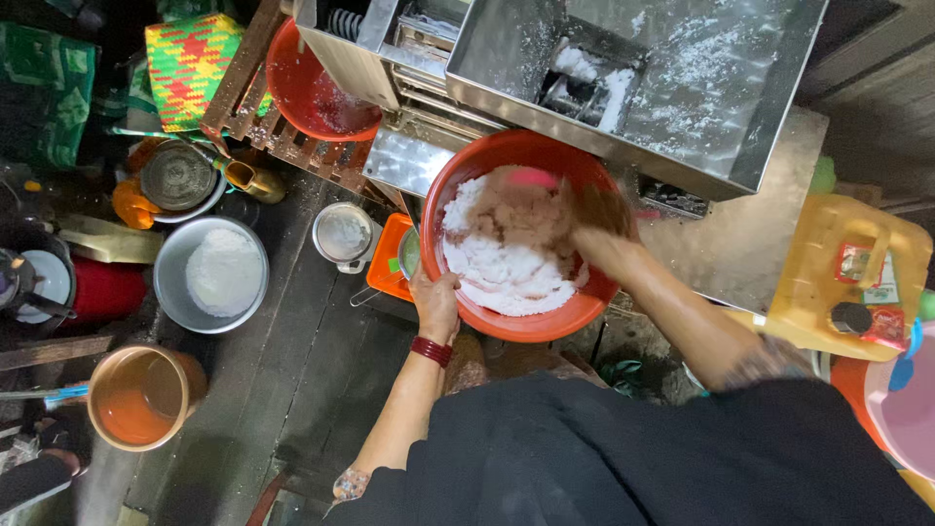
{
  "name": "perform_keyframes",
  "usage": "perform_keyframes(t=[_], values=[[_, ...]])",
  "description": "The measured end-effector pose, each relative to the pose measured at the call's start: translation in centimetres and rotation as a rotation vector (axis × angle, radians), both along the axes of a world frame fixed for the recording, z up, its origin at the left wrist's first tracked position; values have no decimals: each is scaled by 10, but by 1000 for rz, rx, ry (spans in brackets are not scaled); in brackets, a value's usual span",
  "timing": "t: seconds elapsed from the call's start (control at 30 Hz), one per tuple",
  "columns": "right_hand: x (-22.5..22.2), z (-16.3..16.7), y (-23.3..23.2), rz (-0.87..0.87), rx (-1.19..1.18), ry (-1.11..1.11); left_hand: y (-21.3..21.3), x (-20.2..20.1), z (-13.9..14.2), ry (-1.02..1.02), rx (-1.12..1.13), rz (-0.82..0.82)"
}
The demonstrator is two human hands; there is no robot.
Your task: The person pours water from a green plastic pitcher into a metal pot under a rice milling machine, stirs the contents with a pink spoon, and strains the liquid through a sieve. They carry bowls of wet rice, pour rice into the machine's hopper, and scrape milled rice from the machine tray into a red bowl.
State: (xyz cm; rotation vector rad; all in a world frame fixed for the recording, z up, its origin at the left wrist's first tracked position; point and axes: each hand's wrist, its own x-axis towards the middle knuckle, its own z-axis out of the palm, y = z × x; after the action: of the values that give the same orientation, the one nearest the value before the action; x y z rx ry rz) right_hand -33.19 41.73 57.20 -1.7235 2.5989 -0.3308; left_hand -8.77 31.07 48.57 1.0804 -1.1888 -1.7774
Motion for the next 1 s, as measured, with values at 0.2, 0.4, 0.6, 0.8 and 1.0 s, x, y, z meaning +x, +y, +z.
perform_keyframes(t=[0.2,0.4,0.6,0.8,1.0], values=[[1,-23,-93,25,401,-156,-4,-2,-2,-143,-79,-25],[9,-16,-43,164,290,-670,-3,-9,-8,14,128,101],[-25,-8,33,44,651,-48,0,-8,-3,53,96,84],[-12,-135,66,21,548,-885,14,-10,-3,69,75,106],[20,-157,52,-249,221,-1137,16,2,-20,113,44,60]])
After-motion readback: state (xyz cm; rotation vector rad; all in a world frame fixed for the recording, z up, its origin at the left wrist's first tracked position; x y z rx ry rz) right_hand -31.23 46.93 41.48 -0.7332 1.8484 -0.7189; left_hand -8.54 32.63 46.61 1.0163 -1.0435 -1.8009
